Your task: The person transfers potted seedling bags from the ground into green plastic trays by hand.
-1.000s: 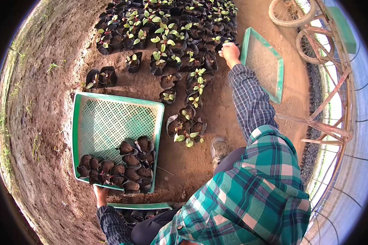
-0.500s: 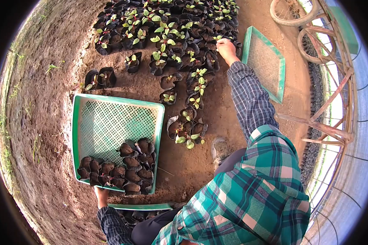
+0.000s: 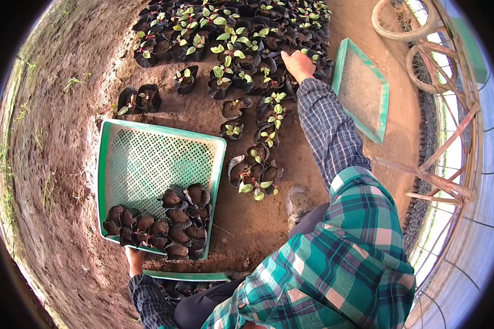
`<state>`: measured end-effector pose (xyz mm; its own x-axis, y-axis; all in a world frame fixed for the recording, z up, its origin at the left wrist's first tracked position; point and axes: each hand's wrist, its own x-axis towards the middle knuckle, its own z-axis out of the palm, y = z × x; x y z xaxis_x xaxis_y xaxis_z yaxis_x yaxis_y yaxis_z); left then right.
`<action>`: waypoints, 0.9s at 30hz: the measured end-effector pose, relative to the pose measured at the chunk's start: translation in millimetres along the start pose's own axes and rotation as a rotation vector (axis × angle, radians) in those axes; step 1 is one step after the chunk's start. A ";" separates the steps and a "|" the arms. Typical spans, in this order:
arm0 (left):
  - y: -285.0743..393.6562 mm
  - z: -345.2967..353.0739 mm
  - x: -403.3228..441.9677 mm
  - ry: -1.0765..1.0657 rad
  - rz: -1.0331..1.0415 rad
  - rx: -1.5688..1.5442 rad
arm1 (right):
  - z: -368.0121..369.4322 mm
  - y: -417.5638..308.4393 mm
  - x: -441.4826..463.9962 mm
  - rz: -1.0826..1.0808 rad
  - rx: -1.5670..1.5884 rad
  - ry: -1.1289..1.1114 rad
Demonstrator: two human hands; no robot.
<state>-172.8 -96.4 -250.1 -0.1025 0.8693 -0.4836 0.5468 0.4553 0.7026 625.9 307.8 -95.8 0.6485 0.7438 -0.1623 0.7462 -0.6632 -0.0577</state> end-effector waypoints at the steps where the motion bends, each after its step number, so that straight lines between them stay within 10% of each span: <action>1: -1.5 -0.7 0.2 -0.002 -0.017 -0.007 | 0.5 -2.5 -0.8 0.026 0.027 -0.045; 13: 27.5 -1.0 -2.5 -0.051 -0.040 0.043 | -2.4 3.4 -10.1 0.131 0.331 0.214; 21: 35.7 5.9 7.0 0.057 0.236 0.158 | -19.1 -75.4 -42.1 -0.406 0.468 0.350; 27: 37.7 6.5 -7.3 0.193 -0.050 0.315 | 10.6 -185.9 -179.3 -0.980 0.716 0.040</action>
<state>-146.0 -86.8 -223.6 -0.2738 0.8815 -0.3847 0.7629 0.4426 0.4712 369.3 296.9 -66.4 -0.1306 0.9494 0.2856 0.6788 0.2956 -0.6722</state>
